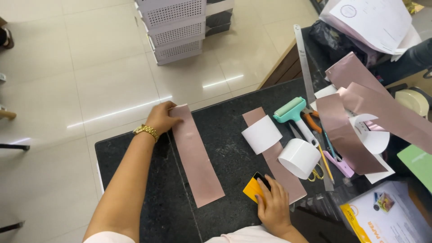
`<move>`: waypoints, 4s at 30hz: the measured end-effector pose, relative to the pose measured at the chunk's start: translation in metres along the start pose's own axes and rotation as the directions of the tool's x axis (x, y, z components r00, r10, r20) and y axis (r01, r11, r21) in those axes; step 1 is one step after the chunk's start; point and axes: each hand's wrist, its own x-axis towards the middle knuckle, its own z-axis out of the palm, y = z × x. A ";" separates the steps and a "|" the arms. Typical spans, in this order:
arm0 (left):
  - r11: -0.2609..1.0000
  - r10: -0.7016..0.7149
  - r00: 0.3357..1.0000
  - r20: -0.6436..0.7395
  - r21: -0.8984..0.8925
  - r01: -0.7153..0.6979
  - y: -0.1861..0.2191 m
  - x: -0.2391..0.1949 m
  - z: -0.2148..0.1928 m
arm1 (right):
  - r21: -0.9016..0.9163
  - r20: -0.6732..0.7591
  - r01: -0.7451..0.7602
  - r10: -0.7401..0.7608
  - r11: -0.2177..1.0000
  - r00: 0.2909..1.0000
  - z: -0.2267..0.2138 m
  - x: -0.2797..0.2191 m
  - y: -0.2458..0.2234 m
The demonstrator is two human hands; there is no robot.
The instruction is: Applying clear transfer tape to strips of rose gold vinyl using a squeegee tool to ensure a smooth bond.
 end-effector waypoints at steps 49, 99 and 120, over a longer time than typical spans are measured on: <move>0.098 -0.472 0.875 0.105 -0.980 0.171 -0.049 -0.324 0.185 | 0.594 0.260 0.264 -0.492 0.760 0.831 0.014 0.021 -0.166; 0.301 -0.508 0.850 0.142 -0.895 0.329 -0.061 -0.339 0.135 | 0.505 0.335 -0.197 0.019 0.841 0.942 -0.009 0.120 -0.096; 0.419 -0.564 0.810 0.160 -0.790 0.447 -0.117 -0.346 0.076 | 0.188 0.271 -0.392 0.336 0.901 0.902 -0.113 0.248 -0.013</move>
